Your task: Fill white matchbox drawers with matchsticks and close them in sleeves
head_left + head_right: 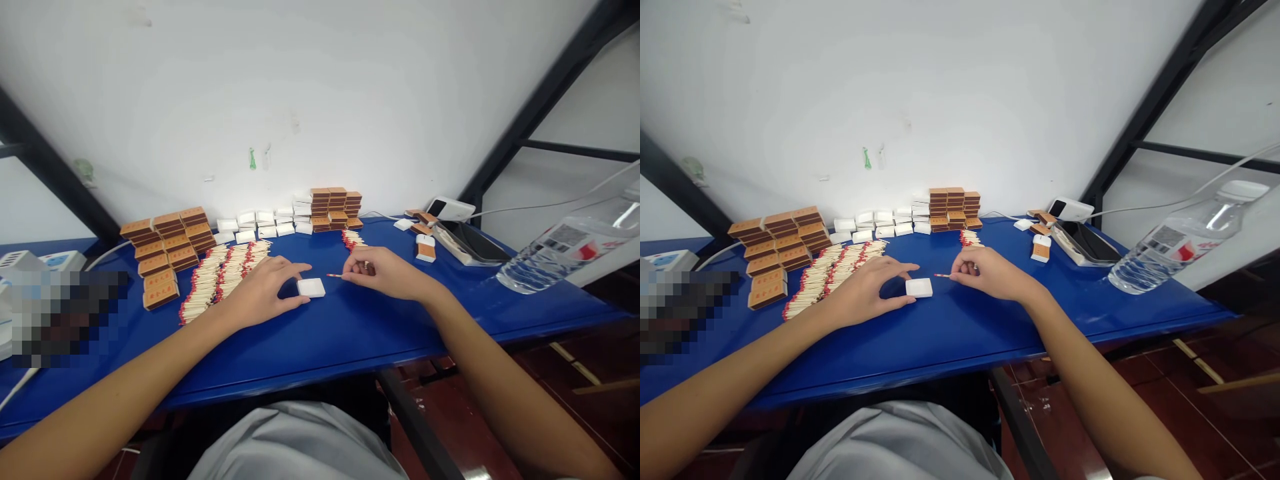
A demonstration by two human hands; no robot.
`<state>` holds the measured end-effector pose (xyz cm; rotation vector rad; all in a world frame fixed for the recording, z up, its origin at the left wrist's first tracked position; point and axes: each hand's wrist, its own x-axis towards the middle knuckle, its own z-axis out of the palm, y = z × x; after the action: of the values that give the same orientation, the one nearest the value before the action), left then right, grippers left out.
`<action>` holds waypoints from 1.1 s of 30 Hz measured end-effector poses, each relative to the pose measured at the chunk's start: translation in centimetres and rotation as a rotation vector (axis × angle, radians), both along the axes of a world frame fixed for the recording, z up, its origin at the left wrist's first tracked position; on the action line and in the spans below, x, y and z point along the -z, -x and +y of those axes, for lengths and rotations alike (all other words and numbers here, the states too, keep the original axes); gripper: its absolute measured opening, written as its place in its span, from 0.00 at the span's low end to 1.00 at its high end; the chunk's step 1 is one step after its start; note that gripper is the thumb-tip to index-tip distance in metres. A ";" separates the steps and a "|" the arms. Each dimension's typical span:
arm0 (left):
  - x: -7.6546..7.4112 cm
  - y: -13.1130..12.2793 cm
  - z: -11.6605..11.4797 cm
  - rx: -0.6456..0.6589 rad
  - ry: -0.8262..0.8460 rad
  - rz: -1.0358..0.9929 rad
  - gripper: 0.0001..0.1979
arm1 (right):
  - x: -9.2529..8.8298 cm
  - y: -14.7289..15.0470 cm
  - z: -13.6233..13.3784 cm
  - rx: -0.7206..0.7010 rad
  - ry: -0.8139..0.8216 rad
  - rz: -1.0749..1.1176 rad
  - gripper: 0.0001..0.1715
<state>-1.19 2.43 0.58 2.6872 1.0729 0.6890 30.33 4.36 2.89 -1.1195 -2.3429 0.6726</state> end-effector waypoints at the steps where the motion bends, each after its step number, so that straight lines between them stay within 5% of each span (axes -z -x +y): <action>1: 0.1 -0.1 0.0 0.002 -0.012 -0.008 0.29 | 0.0 0.7 -0.3 -0.035 -0.017 0.006 0.13; 10: 0.5 -0.4 -0.1 0.038 -0.097 0.041 0.28 | 1.0 5.3 -1.4 -0.156 -0.157 -0.093 0.06; 33: 0.3 -0.5 -0.4 0.069 -0.190 0.055 0.31 | 0.8 5.3 -1.2 -0.186 -0.108 -0.022 0.09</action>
<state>-0.69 2.01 0.24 2.9046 0.9672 0.7434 25.05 3.15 2.05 -0.8740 -2.4908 0.5915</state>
